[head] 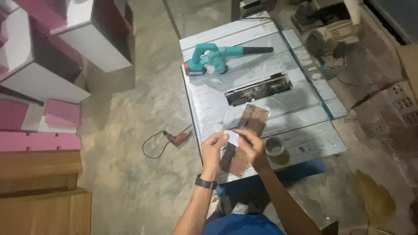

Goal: The person applies pieces of tape to a flat wooden panel by hand and using a roll of tape while the panel rests on a table.

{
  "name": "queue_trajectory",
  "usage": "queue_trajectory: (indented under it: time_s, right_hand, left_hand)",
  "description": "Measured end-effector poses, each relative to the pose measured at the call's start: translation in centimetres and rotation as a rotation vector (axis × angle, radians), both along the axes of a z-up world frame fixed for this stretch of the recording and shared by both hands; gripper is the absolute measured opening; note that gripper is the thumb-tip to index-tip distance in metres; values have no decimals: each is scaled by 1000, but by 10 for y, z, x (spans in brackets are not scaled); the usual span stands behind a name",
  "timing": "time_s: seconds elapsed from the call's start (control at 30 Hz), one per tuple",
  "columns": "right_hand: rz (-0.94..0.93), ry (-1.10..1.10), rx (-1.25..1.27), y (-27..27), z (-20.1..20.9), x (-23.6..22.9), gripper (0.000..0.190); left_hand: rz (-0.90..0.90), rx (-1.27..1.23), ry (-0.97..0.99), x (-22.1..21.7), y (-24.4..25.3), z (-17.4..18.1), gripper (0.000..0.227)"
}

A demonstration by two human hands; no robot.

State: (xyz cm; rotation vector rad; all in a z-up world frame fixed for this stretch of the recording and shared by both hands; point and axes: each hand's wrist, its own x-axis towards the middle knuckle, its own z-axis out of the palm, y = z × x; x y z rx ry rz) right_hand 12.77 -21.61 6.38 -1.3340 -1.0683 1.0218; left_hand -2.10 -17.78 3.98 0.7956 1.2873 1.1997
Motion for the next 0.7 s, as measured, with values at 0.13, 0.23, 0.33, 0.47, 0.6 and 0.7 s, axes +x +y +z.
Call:
queue_trajectory:
  time_s: [0.13, 0.23, 0.33, 0.47, 0.6, 0.7]
  right_hand:
    - [-48, -93, 23, 5, -11, -6, 13]
    - [-49, -231, 36, 3, 5, -10, 9]
    - [-14, -290, 59, 0, 24, -10, 10]
    - [-3, -445, 63, 3, 17, -3, 7]
    - [110, -405, 66, 9, 28, 3, 7]
    - [223, -356, 170, 5, 37, 2, 8]
  left_hand:
    - [-48, 72, 156, -5, -4, -3, 11]
    - [-65, 171, 325, -15, -2, 8, 11]
    - [-102, 232, 426, -24, -2, 37, 24]
    - [-355, 194, 276, -26, -2, 97, 25]
    - [-522, 248, 394, -37, 20, 55, 13]
    - [-635, 272, 405, -43, 18, 67, 4]
